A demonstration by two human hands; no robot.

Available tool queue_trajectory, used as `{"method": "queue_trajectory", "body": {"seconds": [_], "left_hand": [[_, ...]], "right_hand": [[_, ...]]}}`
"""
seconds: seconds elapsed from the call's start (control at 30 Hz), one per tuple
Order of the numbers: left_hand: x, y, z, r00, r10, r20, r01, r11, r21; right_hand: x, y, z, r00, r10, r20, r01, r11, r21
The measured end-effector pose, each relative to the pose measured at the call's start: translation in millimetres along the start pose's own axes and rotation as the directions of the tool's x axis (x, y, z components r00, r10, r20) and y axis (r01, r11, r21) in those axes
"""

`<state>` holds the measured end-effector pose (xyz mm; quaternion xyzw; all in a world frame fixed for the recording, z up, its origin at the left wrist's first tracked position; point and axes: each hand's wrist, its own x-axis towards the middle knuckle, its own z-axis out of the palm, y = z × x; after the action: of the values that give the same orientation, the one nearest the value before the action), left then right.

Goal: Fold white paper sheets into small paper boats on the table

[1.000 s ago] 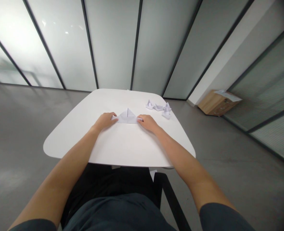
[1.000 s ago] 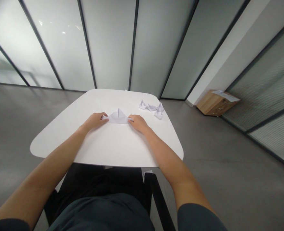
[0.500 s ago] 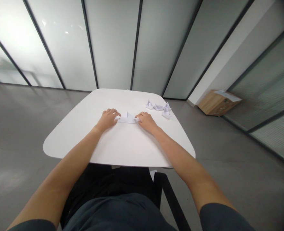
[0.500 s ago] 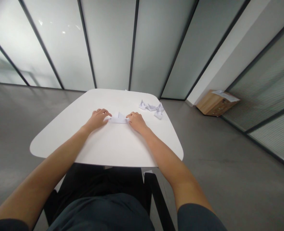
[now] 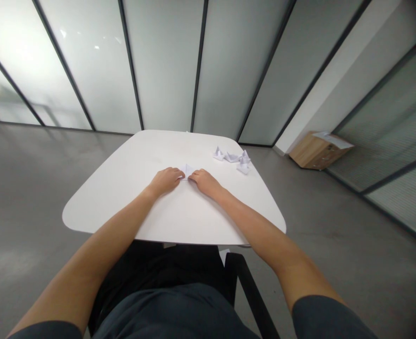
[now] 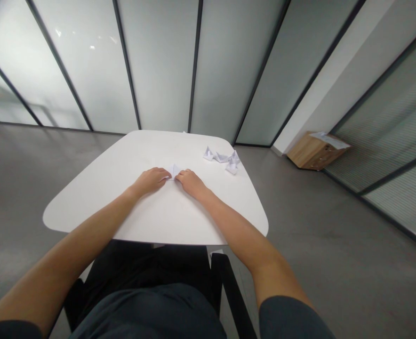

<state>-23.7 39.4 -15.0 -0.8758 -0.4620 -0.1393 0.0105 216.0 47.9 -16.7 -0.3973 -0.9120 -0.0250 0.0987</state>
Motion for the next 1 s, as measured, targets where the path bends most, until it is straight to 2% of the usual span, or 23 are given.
{"method": "queue_trajectory", "body": {"seconds": [0.2,0.47,0.8,1.0], "left_hand": [[-1.6,-4.6,-4.2,0.998,-0.059,-0.025,0.058,0.997,-0.044],[-3.8,-23.4,-9.3,0.988,-0.154,0.009,0.154,0.984,-0.093],[-7.1,-6.9,-11.0,0.995,-0.101,-0.007,0.101,0.994,0.031],[-7.8,-5.8,-7.2,0.996,-0.086,-0.021,0.087,0.995,0.041]], "right_hand": [[-2.0,9.9,-2.5,0.985,0.169,-0.035,-0.165,0.982,0.095],[-15.0,26.7,-8.9,0.958,0.285,-0.019,-0.281,0.951,0.126],[-17.8,17.3,-17.9,0.954,0.297,-0.025,-0.293,0.950,0.105],[-17.7,16.5,-15.6,0.956,0.290,-0.035,-0.285,0.953,0.105]]}}
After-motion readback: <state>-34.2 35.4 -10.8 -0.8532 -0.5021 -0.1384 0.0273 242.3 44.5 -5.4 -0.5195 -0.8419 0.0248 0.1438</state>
